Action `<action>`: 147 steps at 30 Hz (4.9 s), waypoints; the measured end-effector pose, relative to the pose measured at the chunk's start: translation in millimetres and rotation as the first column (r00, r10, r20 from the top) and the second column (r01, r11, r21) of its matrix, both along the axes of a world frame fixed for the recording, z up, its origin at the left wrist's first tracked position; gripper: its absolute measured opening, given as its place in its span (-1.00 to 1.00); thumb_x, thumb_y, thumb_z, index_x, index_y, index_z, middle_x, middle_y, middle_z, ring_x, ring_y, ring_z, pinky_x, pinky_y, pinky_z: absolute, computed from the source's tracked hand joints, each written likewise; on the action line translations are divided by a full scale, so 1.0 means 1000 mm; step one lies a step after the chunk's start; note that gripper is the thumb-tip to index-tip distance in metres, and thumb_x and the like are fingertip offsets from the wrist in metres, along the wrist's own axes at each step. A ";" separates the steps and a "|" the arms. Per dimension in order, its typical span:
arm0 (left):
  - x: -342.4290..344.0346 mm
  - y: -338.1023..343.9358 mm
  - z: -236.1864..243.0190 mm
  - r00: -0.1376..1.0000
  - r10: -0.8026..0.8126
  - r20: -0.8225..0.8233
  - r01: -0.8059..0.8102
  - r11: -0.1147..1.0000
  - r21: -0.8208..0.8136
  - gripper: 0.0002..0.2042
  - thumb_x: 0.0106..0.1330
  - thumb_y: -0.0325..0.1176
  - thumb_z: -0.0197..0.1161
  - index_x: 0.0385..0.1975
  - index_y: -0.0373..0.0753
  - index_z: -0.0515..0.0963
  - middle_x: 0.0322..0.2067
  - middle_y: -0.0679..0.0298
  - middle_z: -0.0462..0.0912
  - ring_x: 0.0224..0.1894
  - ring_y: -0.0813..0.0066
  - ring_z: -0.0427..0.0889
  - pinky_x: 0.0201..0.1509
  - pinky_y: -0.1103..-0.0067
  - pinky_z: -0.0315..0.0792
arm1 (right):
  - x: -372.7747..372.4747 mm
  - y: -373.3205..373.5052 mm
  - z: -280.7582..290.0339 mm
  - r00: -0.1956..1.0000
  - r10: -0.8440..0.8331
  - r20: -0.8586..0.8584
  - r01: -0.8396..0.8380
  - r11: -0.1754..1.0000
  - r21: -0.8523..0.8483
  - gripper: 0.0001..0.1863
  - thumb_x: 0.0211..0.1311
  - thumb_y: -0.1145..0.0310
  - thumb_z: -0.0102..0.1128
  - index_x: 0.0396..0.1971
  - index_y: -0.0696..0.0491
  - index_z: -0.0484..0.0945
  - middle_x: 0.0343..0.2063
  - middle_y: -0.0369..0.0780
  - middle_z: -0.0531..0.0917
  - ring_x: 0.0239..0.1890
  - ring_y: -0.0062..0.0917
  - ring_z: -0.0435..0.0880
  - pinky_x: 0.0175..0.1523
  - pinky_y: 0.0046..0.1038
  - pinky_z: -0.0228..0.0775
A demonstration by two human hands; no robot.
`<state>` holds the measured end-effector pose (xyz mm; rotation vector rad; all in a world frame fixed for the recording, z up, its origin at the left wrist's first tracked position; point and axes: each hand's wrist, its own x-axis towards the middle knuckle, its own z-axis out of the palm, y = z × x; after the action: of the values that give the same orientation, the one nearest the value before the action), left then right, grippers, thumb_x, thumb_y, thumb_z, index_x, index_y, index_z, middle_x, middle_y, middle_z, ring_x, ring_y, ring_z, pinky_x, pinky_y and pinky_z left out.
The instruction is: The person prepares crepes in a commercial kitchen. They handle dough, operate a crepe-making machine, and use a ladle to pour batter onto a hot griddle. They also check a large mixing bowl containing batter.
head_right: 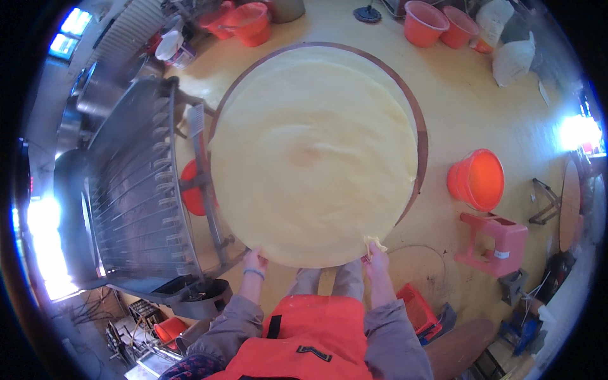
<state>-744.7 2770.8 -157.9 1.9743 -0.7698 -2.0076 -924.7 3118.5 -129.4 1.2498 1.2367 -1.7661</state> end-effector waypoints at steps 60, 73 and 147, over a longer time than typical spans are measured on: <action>-0.101 -0.079 0.061 0.786 -0.454 0.419 0.604 0.708 -0.366 -0.64 0.03 -0.38 0.33 -0.15 -0.29 0.46 -0.34 0.10 0.63 -0.30 0.32 0.62 -0.19 0.45 0.48 | -0.058 -0.003 0.002 0.966 0.164 -0.197 -0.161 0.986 0.034 -0.78 0.20 0.33 0.13 -0.14 -0.04 0.45 -0.26 -0.29 0.57 -0.27 -0.49 0.56 -0.22 -0.36 0.47; 0.026 0.002 0.083 0.649 -0.745 0.155 0.691 0.491 -0.531 -0.77 0.12 -0.25 0.22 -0.33 -0.25 0.47 -0.50 0.26 0.53 -0.42 0.47 0.51 -0.29 0.50 0.43 | 0.040 -0.070 0.180 0.731 0.598 -0.329 -0.655 0.750 -0.090 -0.78 0.31 0.24 0.04 -0.18 0.05 0.48 -0.48 -0.27 0.57 -0.48 -0.48 0.58 -0.41 -0.43 0.50; 1.161 -0.414 0.121 0.325 0.944 0.053 -0.858 0.318 -0.404 -0.93 0.23 -0.51 0.13 -0.31 -0.29 0.49 -0.52 0.27 0.56 -0.59 0.58 0.54 -0.58 0.63 0.45 | 1.145 -1.005 0.557 0.474 0.454 -0.754 0.309 -0.888 -0.341 -0.87 0.14 0.35 0.29 -0.34 0.06 0.61 -0.25 -0.13 0.45 -0.30 -0.40 0.53 -0.22 -0.47 0.43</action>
<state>416.1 2356.9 -37.2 1.8175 0.1164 -0.8294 220.1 2113.4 427.6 -0.6382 -0.8203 -0.4251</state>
